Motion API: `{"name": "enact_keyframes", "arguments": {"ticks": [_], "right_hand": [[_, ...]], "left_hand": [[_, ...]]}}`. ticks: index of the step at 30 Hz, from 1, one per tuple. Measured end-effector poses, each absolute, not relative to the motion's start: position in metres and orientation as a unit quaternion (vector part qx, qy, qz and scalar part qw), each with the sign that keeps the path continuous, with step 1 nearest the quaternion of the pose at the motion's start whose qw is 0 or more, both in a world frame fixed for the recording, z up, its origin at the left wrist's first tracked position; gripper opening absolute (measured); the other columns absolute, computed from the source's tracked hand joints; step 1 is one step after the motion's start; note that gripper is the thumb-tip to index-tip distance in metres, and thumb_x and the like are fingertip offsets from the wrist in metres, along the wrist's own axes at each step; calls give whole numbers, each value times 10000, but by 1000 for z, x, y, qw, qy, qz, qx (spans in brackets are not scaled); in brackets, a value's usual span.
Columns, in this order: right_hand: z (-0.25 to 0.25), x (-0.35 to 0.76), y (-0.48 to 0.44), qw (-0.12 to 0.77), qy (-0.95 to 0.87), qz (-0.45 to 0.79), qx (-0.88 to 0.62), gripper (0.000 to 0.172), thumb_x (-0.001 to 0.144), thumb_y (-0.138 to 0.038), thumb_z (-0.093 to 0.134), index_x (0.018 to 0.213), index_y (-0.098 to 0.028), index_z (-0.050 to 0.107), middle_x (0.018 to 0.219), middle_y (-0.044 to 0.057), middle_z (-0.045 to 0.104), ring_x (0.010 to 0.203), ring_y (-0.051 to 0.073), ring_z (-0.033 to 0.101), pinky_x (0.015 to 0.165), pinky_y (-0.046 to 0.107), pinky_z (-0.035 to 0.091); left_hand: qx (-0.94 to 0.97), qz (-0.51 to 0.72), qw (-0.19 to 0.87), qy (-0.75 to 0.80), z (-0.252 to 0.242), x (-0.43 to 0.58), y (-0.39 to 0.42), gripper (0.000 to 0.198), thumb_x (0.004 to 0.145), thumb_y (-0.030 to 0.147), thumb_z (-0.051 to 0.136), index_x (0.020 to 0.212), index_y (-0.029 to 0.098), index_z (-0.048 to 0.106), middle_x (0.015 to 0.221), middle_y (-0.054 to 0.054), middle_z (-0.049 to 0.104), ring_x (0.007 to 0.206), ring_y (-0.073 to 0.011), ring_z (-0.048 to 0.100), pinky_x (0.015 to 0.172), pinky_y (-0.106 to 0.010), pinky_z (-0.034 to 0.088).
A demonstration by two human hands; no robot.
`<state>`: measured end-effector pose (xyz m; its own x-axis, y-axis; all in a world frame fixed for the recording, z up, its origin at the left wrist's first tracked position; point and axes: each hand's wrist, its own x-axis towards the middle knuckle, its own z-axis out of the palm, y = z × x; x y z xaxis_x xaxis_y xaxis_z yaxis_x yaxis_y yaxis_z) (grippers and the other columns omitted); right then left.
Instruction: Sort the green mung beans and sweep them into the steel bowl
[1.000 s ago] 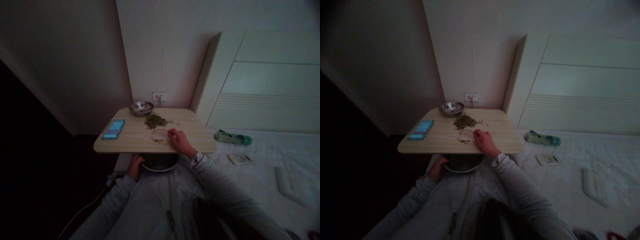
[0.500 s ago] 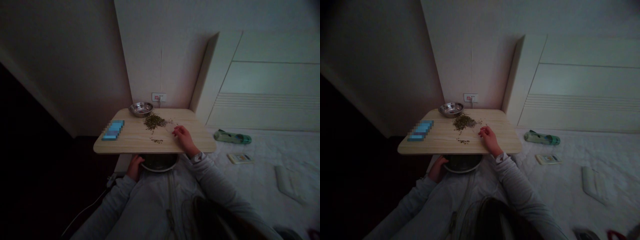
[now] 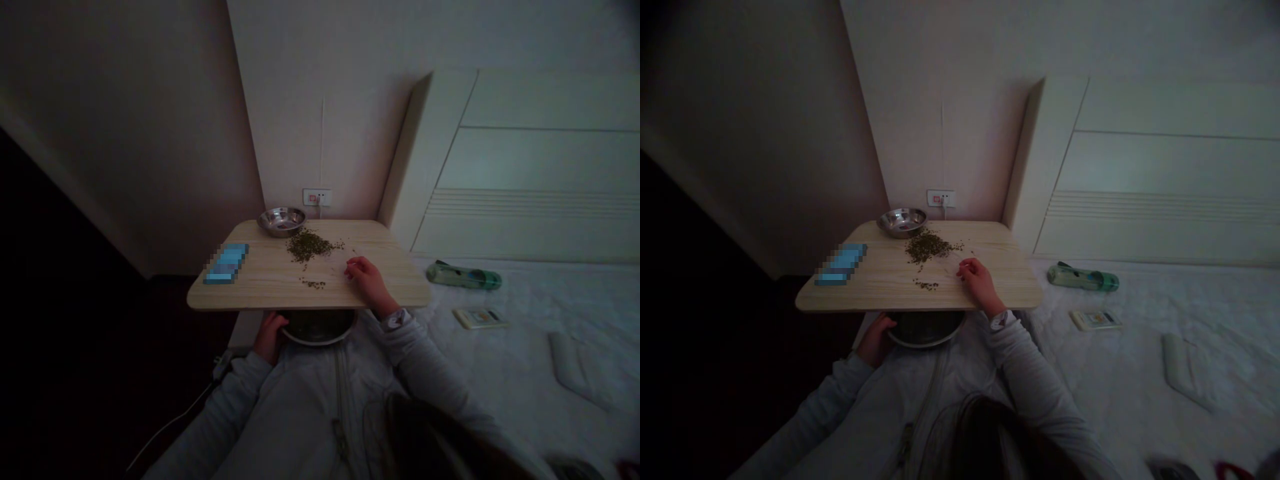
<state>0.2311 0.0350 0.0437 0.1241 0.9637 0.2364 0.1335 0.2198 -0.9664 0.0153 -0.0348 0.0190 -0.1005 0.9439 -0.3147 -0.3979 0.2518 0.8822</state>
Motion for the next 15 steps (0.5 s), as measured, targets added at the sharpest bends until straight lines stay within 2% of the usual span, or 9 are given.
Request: {"name": "enact_keyframes", "arguments": {"ticks": [15], "right_hand": [[46, 231, 32, 556, -553, 372, -496, 176, 639, -316, 470, 745, -175, 473, 580, -25, 531, 519, 87, 454, 549, 234, 361]], "left_hand": [[270, 549, 627, 483, 23, 15, -35, 75, 455, 144, 516, 518, 163, 478, 500, 48, 497, 517, -106, 466, 490, -231, 364]]}}
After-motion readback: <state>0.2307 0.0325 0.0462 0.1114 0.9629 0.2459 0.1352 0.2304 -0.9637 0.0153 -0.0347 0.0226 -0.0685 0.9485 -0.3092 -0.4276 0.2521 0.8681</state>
